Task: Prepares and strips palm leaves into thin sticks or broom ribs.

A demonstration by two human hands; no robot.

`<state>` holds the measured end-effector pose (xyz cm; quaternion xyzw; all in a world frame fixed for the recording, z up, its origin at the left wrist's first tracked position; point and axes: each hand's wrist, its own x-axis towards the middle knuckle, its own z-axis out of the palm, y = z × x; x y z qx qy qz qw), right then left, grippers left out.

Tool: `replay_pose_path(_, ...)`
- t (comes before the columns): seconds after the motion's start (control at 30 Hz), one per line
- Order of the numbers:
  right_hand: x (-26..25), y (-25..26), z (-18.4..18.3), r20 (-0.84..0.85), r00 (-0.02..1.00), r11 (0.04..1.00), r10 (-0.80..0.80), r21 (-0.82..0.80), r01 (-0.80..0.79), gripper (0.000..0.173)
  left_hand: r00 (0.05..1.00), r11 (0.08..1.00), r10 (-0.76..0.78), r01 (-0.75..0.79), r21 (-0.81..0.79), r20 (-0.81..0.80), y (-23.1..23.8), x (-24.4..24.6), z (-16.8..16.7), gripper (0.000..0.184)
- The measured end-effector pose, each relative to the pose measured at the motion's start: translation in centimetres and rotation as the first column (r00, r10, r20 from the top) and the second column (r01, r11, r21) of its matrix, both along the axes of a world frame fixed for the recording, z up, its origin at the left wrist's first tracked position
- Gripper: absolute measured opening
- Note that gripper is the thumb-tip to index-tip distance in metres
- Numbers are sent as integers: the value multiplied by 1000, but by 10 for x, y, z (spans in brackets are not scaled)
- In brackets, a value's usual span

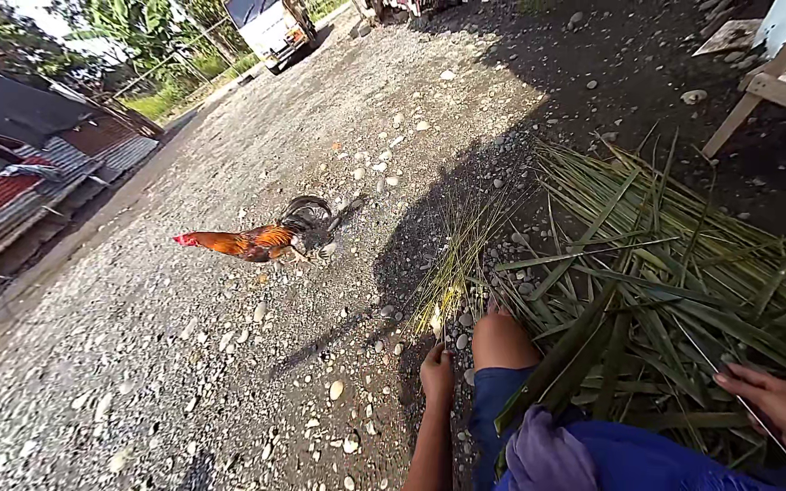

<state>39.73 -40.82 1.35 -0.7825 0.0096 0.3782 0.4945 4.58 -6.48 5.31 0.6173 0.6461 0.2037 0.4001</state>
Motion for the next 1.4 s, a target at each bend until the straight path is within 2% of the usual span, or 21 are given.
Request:
replay_pose_path(0.1,-7,5,10,-38,999,997,-12,80,16,39,984,993,-102,92,77,144,-6,19,31,25)
replay_pose_path(0.17,-14,10,21,-40,999,985,18,174,-11,40,927,979,-194,164,119,321,-14,39,59,22)
replay_pose_path(0.23,-17,15,34,-14,997,952,82,296,-74,43,786,952,-305,234,198,539,-16,63,91,20)
replay_pose_path(0.3,-19,22,51,19,988,901,154,408,-149,47,604,901,-433,272,338,669,-12,88,129,19)
replay_pose_path(0.4,-24,31,87,29,968,819,248,527,-226,46,452,829,-557,244,504,697,-11,123,182,18)
replay_pose_path(0.5,-31,37,123,28,949,738,313,622,-262,42,447,708,-687,234,666,573,-23,151,213,15)
replay_pose_path(0.6,-41,37,144,21,935,646,355,718,-261,42,421,623,-759,243,744,497,-49,174,214,12)
replay_pose_path(0.7,-51,35,154,2,926,594,377,767,-243,50,353,635,-767,287,718,537,-80,188,199,14)
replay_pose_path(0.83,-56,33,159,-56,925,562,376,807,-180,69,277,614,-787,445,652,552,-113,194,166,13)
replay_pose_path(0.97,-58,31,155,-189,918,528,349,849,-26,54,212,516,-843,577,633,495,-137,193,141,14)
replay_pose_path(1.07,-62,32,153,-182,904,500,388,865,-40,49,208,452,-884,611,650,418,-140,191,133,14)
replay_pose_path(1.3,-62,33,146,-204,914,532,350,847,-14,50,220,375,-926,631,679,307,-141,184,127,7)
replay_pose_path(1.4,-51,32,139,-266,935,596,233,799,79,42,198,324,-946,638,699,258,-142,181,127,6)
